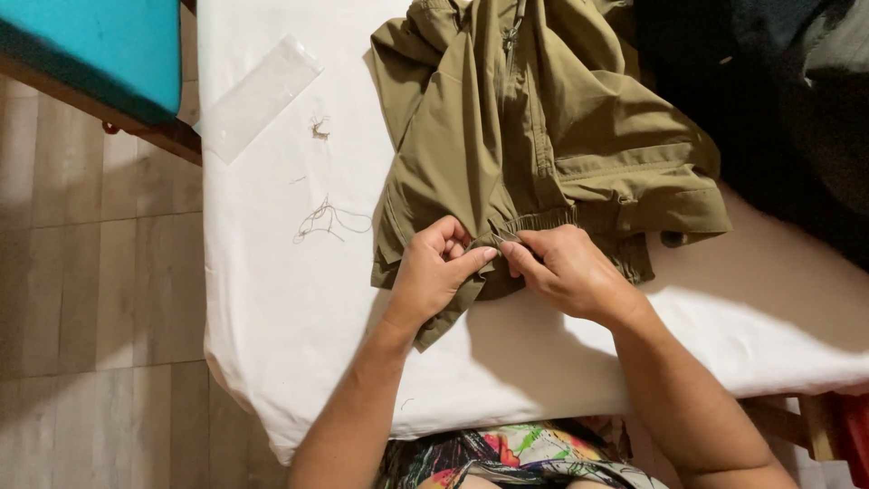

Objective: Trimming loose threads from a pair of olive green pants using thread snips

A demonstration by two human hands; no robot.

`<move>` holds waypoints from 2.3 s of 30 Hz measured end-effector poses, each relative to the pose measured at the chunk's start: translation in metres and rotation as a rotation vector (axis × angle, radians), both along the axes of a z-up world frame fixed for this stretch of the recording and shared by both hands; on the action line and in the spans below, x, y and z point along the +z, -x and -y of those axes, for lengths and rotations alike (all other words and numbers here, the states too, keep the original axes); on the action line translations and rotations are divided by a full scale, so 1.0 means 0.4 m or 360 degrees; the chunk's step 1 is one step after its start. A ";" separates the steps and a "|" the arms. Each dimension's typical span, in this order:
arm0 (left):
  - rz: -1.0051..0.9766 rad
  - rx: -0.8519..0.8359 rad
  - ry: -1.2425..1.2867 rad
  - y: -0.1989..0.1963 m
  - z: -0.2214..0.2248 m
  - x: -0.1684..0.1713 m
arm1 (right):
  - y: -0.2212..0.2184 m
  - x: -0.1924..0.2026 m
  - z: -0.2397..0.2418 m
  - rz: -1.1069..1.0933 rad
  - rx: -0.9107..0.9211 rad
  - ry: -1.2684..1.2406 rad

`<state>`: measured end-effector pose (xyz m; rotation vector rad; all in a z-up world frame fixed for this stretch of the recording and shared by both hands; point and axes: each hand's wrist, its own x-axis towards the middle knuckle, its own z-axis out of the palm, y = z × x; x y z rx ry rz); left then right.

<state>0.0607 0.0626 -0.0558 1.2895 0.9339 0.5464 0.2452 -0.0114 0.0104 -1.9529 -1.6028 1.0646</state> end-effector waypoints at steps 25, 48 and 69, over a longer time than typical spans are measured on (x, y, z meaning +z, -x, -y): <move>-0.0028 -0.0004 -0.0047 0.002 0.000 0.007 | -0.005 -0.055 0.003 -0.0292 -0.0225 -0.0231; 0.0149 -0.0006 0.0112 0.000 -0.009 -0.060 | -0.004 -0.006 0.002 -0.0178 0.0103 -0.0170; 0.0144 -0.0012 0.0109 0.001 -0.013 -0.044 | -0.014 -0.076 -0.001 -0.0414 -0.0053 -0.0300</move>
